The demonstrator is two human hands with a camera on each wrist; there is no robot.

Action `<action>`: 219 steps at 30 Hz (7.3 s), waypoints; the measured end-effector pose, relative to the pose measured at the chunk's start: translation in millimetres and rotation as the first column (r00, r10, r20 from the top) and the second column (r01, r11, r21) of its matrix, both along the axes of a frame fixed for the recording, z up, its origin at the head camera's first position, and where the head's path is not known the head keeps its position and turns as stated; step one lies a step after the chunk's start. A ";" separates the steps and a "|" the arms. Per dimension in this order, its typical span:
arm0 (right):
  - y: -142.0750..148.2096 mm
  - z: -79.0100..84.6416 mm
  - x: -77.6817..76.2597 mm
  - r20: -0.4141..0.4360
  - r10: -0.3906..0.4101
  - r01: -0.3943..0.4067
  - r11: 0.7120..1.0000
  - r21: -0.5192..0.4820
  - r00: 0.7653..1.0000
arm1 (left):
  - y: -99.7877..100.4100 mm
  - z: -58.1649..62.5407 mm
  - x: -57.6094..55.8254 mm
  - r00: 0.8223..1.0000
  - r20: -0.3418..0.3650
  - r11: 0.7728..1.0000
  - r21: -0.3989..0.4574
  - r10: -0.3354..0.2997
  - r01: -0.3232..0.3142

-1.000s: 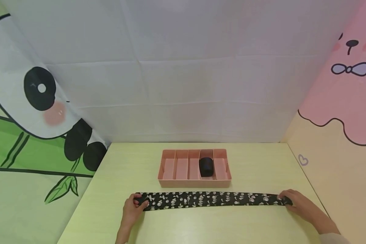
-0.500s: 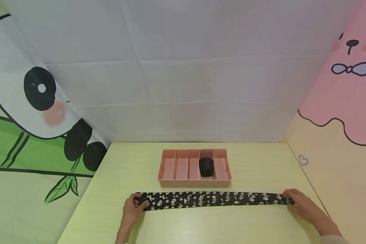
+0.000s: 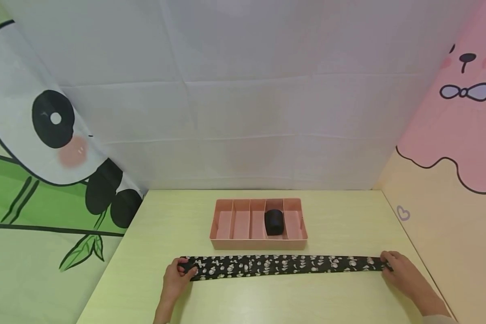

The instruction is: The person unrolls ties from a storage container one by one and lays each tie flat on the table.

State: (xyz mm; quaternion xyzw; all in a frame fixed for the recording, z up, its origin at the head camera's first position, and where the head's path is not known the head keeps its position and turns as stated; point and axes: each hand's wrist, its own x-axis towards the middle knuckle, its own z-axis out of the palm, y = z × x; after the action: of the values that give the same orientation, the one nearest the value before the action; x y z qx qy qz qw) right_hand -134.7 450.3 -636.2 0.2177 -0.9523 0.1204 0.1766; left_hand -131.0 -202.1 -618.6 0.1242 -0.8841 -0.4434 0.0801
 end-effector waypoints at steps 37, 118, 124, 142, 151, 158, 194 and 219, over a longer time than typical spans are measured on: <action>1.3 12.6 1.0 0.207 -0.286 0.304 0.951 -0.056 0.935 | 0.1 -0.2 -0.6 1.000 0.020 1.000 0.001 0.014 -0.014; 30.9 15.6 3.8 0.318 -0.491 0.550 0.826 -0.128 0.811 | 1.6 -0.5 0.0 0.999 0.032 1.000 -0.004 0.021 -0.021; 30.4 21.2 2.2 0.345 -0.511 0.575 0.810 -0.113 0.787 | 1.5 -1.2 -0.8 0.999 0.037 0.999 -0.007 0.033 -0.033; 16.3 37.5 -6.8 0.272 -0.412 0.470 0.859 -0.200 0.869 | 0.2 -1.1 -0.6 0.999 0.032 0.999 0.004 0.032 -0.032; -1.8 51.3 -10.3 0.308 -0.380 0.454 0.863 -0.222 0.872 | 0.3 -2.8 -0.9 0.999 0.023 1.000 0.001 0.028 -0.028; -13.4 56.2 -16.5 0.290 -0.364 0.437 0.864 -0.248 0.885 | 0.2 -2.7 -0.1 1.000 0.018 1.000 -0.001 0.024 -0.024; -65.7 79.4 -42.6 0.220 -0.245 0.313 0.875 -0.369 0.944 | 2.1 3.7 1.9 1.000 0.007 1.000 -0.009 0.017 -0.016; -103.6 95.0 -56.8 0.229 -0.164 0.252 0.862 -0.439 0.959 | 0.9 1.7 2.1 1.000 0.004 1.000 0.012 0.011 -0.011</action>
State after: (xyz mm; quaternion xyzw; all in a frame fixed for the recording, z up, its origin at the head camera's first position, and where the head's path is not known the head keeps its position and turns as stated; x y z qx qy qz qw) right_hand -191.5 346.7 -541.2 0.0526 -0.9258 0.3443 0.1467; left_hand -129.0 -201.3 -616.8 0.1307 -0.8808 -0.4480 0.0800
